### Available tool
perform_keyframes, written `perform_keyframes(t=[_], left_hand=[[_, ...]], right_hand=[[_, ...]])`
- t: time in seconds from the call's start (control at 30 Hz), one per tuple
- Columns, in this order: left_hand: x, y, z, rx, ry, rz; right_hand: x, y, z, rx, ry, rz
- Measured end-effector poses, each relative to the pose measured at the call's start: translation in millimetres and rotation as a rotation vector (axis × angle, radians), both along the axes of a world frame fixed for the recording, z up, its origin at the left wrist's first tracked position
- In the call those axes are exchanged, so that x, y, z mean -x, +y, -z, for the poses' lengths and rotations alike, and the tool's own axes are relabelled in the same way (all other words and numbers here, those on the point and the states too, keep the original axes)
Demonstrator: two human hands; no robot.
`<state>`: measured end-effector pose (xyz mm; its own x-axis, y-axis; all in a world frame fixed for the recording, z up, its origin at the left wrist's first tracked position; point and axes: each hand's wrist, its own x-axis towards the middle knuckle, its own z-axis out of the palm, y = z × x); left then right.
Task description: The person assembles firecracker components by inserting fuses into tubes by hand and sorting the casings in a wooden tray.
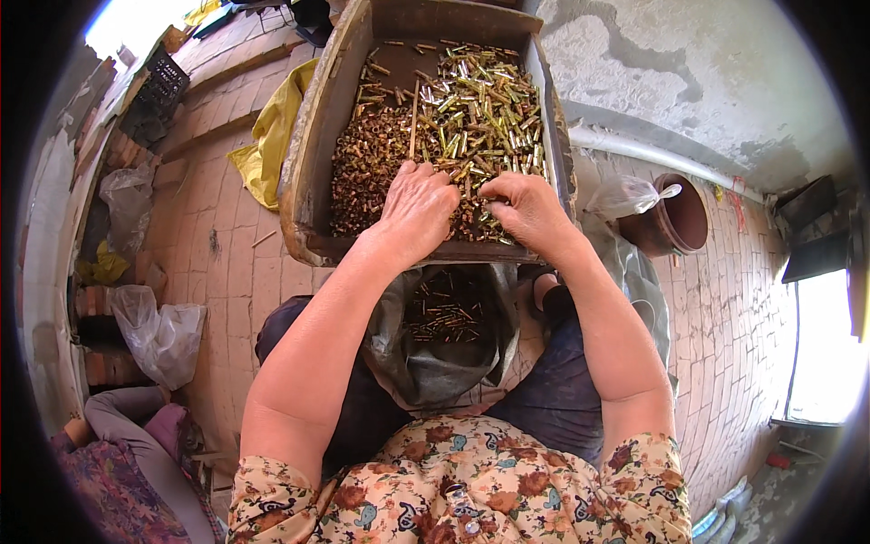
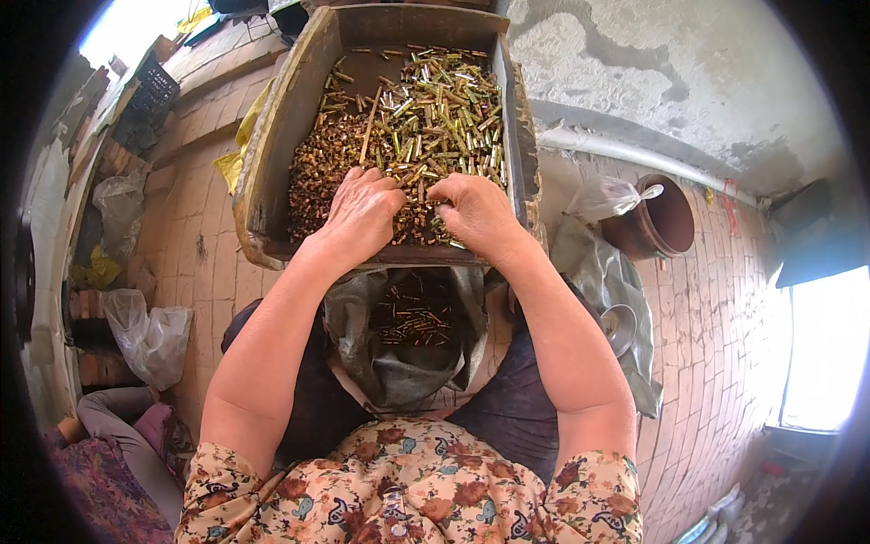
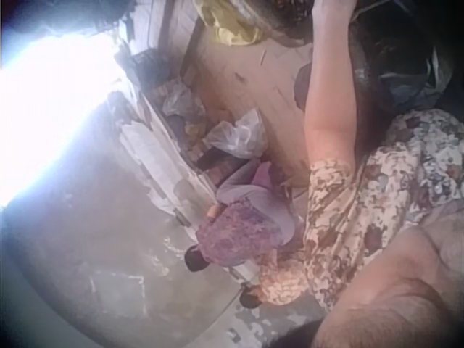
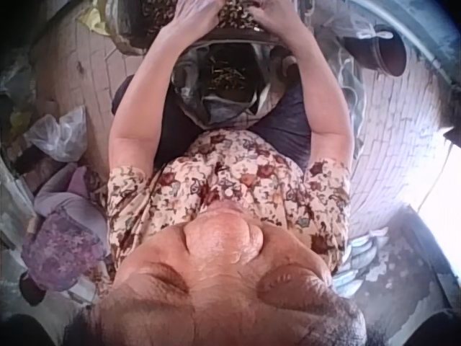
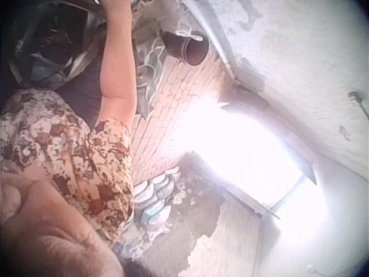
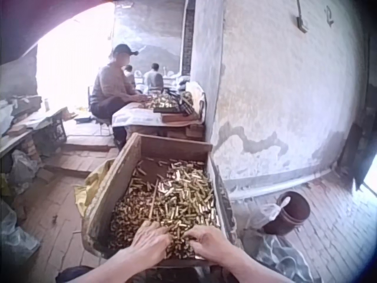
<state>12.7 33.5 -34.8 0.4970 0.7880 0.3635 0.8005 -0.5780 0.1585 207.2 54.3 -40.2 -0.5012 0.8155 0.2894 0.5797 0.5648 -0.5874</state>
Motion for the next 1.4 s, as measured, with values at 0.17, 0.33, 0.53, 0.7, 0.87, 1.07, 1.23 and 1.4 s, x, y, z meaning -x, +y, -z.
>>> perform_keyframes(t=[0.17, 0.33, 0.53, 0.7, 0.87, 1.07, 1.23, 1.4], left_hand=[[-2, 3, 2, -0.001, 0.002, 0.019], [-2, 3, -2, 0.016, -0.003, 0.034], [-3, 5, 2, 0.024, -0.025, 0.057], [-3, 8, 2, 0.090, -0.018, 0.078], [-6, 8, 1, 0.165, 0.042, 0.065], [-1, 6, 0, 0.168, 0.056, 0.091], [-5, 6, -4, 0.228, 0.059, 0.037], [-8, 3, -2, 0.170, -0.041, 0.006]], right_hand=[[6, 1, 7, 0.003, -0.021, -0.016], [11, 4, 2, 0.012, -0.001, 0.027], [24, 10, 7, 0.094, 0.001, 0.168], [35, 13, 10, -0.053, -0.054, 0.170], [36, 20, 20, -0.017, -0.035, 0.139], [24, 14, 9, 0.358, 0.292, 0.132], [5, 1, 1, 0.522, 0.549, 0.184], [-3, -12, -3, 0.696, 0.735, 0.222]])
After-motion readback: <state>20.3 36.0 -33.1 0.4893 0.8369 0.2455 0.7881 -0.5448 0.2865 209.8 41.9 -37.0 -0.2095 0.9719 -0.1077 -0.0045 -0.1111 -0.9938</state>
